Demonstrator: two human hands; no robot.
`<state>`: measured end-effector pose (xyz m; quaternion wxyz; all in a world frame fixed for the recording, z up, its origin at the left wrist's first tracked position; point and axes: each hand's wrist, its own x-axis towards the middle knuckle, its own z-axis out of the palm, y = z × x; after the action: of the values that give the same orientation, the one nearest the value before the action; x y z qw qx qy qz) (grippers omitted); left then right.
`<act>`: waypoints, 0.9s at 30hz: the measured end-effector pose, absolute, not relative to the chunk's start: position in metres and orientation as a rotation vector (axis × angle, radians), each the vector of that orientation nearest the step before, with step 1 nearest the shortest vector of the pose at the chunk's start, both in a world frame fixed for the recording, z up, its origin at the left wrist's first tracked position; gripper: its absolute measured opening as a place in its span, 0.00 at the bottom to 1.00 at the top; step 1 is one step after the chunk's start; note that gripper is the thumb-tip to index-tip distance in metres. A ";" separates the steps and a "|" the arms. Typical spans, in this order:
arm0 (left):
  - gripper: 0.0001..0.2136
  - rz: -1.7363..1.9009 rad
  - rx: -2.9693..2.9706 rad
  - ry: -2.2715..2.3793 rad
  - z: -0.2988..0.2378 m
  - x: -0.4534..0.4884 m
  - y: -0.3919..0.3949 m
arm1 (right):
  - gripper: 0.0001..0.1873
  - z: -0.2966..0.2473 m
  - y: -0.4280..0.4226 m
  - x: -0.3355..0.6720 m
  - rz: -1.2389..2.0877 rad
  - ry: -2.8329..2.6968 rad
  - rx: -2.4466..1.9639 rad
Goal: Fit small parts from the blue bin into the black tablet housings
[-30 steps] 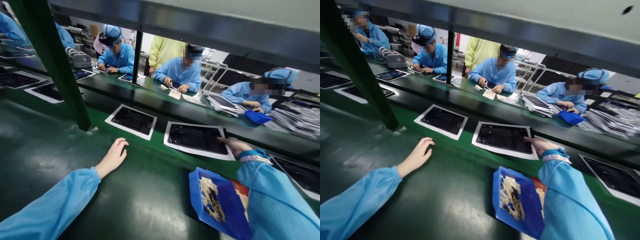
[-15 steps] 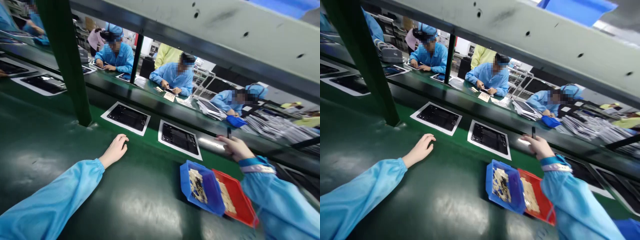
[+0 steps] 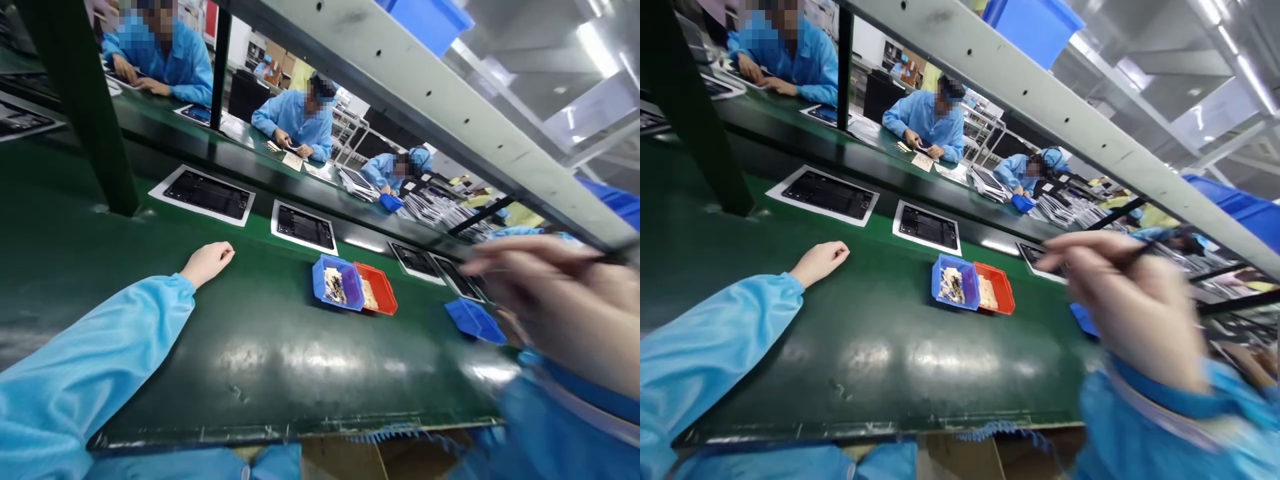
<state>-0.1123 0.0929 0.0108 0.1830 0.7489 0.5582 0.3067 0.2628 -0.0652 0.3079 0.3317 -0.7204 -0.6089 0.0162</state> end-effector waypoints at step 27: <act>0.11 0.843 2.227 1.462 0.010 -0.113 0.050 | 0.16 0.092 0.079 0.258 0.065 -1.736 -2.456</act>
<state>-0.1131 0.0501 0.0098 0.1728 0.7851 0.5152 0.2973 0.2581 0.0785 0.0921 0.0669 -0.8146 -0.5757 0.0217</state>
